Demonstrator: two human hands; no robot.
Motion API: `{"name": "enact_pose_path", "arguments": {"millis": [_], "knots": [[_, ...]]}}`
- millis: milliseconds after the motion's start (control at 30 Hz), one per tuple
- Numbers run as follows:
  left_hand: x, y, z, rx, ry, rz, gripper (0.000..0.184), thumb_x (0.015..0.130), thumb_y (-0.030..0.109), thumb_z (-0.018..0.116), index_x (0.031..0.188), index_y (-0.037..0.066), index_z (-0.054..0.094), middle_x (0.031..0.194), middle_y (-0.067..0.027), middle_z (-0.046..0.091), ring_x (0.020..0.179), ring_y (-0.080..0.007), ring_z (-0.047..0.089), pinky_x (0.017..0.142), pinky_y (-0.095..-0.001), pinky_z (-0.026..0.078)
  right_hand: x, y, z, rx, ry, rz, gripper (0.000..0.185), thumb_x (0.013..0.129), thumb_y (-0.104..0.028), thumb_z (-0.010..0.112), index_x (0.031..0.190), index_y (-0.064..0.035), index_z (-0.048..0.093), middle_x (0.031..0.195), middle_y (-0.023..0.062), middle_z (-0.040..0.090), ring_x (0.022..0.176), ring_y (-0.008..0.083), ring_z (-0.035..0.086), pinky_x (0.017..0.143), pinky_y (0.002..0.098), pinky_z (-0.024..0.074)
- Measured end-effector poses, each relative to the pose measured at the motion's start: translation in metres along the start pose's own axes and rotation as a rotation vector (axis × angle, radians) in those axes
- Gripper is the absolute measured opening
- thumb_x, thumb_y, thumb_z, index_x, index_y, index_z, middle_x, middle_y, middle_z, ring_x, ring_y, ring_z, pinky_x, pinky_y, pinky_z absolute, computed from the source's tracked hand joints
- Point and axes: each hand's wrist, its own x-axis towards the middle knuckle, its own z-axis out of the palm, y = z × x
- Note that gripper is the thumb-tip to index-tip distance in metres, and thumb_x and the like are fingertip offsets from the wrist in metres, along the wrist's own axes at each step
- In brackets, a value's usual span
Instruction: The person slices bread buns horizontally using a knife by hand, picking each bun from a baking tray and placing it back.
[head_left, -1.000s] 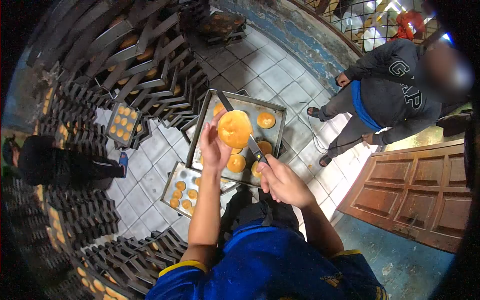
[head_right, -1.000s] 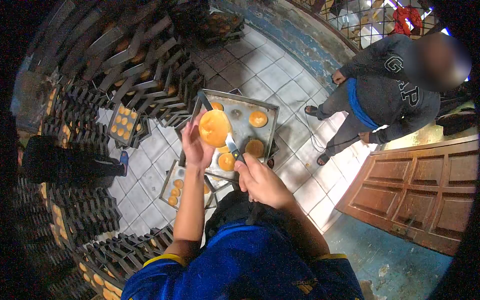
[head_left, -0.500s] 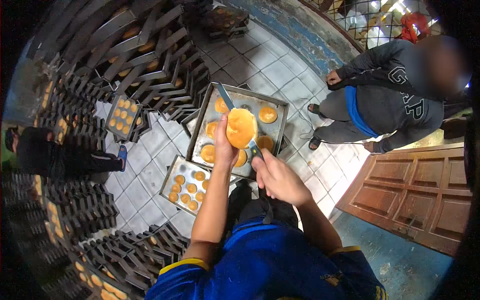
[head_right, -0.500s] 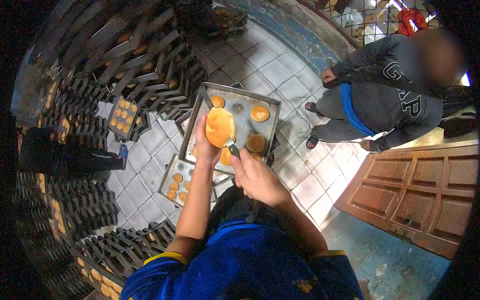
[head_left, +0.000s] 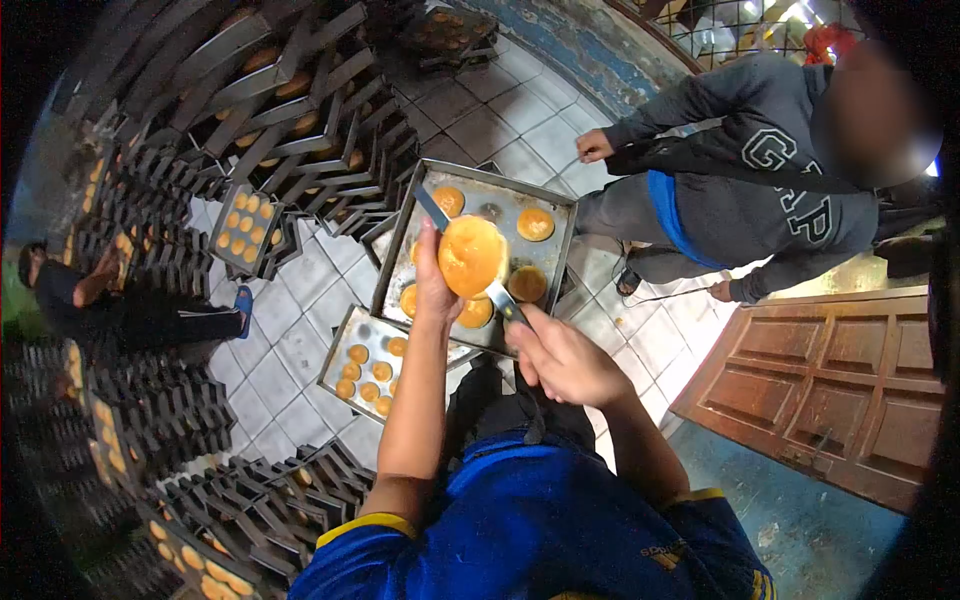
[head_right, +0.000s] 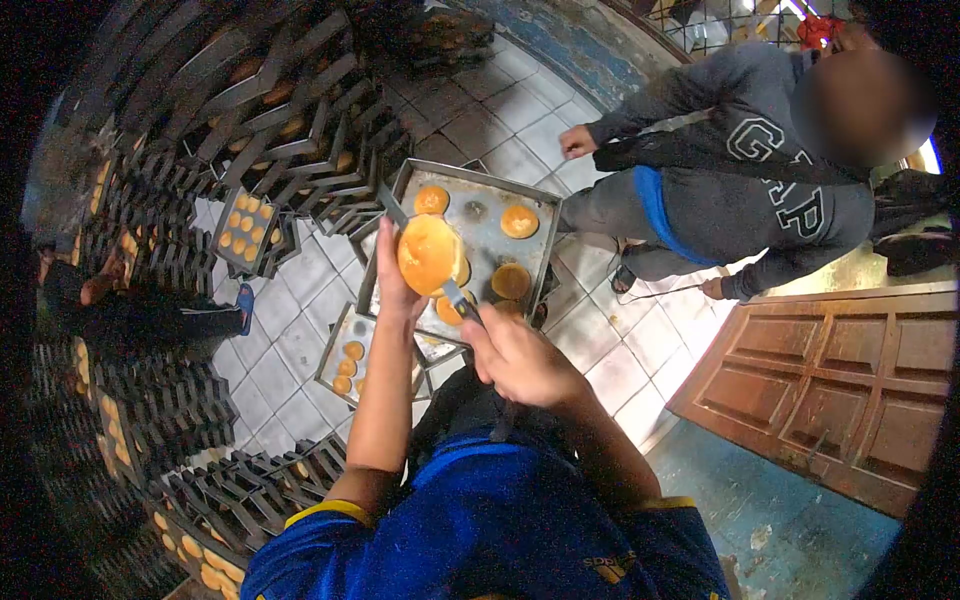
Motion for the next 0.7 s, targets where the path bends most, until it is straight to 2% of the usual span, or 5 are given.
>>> {"name": "enact_pose_path", "arguments": {"millis": [200, 367, 467, 633, 700], "knots": [[0.000, 0.007, -0.004, -0.019, -0.005, 0.020, 0.083, 0.109, 0.072, 0.035, 0.130, -0.001, 0.068, 0.119, -0.0135, 0.077, 0.105, -0.0247, 0.076, 0.095, -0.0394, 0.061, 0.002, 0.016, 0.012, 0.056, -0.044, -0.009, 0.036, 0.117, -0.035, 0.043, 0.118, -0.0016, 0.054, 0.071, 0.0039, 0.061, 0.048, 0.0115, 0.055, 0.045, 0.0288, 0.0445], [-0.002, -0.009, 0.002, -0.069, -0.055, -0.055, 0.086, 0.107, 0.074, 0.038, 0.131, -0.003, 0.067, 0.119, -0.0137, 0.076, 0.107, -0.0258, 0.073, 0.097, -0.0398, 0.059, 0.021, 0.000, 0.007, 0.010, -0.028, 0.013, 0.037, 0.118, -0.038, 0.039, 0.120, -0.0039, 0.054, 0.071, 0.0033, 0.059, 0.049, 0.0106, 0.054, 0.044, 0.0276, 0.0441], [-0.013, 0.003, 0.003, -0.199, 0.032, -0.030, 0.081, 0.108, 0.072, 0.041, 0.143, 0.002, 0.062, 0.128, -0.0120, 0.073, 0.112, -0.0264, 0.072, 0.102, -0.0429, 0.057, 0.015, 0.011, 0.008, 0.038, -0.030, -0.014, 0.037, 0.118, -0.038, 0.040, 0.118, -0.0040, 0.055, 0.072, 0.0034, 0.060, 0.049, 0.0104, 0.054, 0.044, 0.0275, 0.0443], [-0.023, -0.012, 0.022, -0.193, 0.075, 0.085, 0.069, 0.111, 0.062, 0.043, 0.144, 0.004, 0.062, 0.128, -0.0092, 0.074, 0.113, -0.0242, 0.072, 0.104, -0.0410, 0.056, 0.028, 0.014, 0.013, 0.055, 0.001, -0.035, 0.038, 0.117, -0.038, 0.041, 0.117, -0.0034, 0.055, 0.072, 0.0046, 0.061, 0.049, 0.0121, 0.056, 0.045, 0.0292, 0.0456], [-0.018, -0.020, 0.015, -0.085, 0.208, 0.106, 0.064, 0.112, 0.059, 0.044, 0.140, 0.004, 0.064, 0.125, -0.0074, 0.074, 0.112, -0.0222, 0.072, 0.100, -0.0398, 0.057, 0.030, 0.016, 0.016, -0.012, 0.022, -0.044, 0.038, 0.117, -0.039, 0.043, 0.118, -0.0024, 0.053, 0.072, 0.0062, 0.062, 0.050, 0.0152, 0.058, 0.048, 0.0321, 0.0475]]}}
